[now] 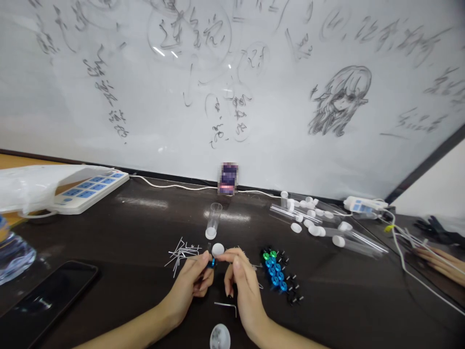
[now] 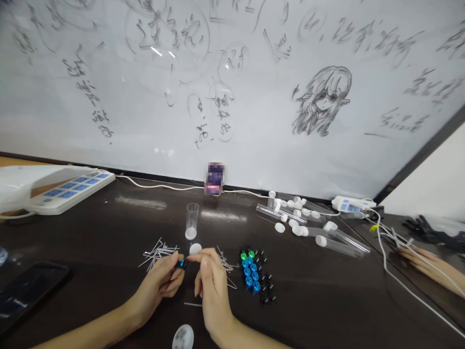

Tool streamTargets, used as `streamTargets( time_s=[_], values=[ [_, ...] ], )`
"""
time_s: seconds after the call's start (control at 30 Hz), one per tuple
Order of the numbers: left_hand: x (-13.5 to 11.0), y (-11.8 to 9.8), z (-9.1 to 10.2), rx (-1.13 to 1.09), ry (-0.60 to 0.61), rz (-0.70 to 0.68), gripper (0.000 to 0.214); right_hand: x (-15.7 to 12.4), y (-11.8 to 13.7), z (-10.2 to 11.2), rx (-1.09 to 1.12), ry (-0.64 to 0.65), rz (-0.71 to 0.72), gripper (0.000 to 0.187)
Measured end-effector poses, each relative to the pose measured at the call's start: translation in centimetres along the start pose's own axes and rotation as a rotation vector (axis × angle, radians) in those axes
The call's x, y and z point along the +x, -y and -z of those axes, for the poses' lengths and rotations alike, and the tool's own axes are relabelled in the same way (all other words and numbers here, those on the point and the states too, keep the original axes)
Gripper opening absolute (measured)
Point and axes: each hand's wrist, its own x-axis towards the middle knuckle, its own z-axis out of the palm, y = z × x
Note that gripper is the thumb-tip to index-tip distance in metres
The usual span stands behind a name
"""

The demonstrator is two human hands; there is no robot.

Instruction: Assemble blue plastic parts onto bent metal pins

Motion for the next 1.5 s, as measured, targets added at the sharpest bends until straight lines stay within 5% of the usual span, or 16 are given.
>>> streamTargets(
  time_s=[0.2, 0.53, 1.5],
  values=[
    [0.18, -0.09, -0.04, -0.003, -0.007, 0.003, 0.046, 0.12, 0.26, -0.09, 0.001, 0.004, -0.012, 0.042],
    [-0.02, -0.24, -0.22, 0.045, 0.029, 0.008, 0.046, 0.11, 0.37, -0.23, -0.119, 0.082, -0.032, 0.019],
    [0.09, 0.01, -0.35, 0.255, 0.089, 0.006, 0.049, 0.19, 0.45, -0.34, -0.141, 0.156, -0.084, 0.037]
  ],
)
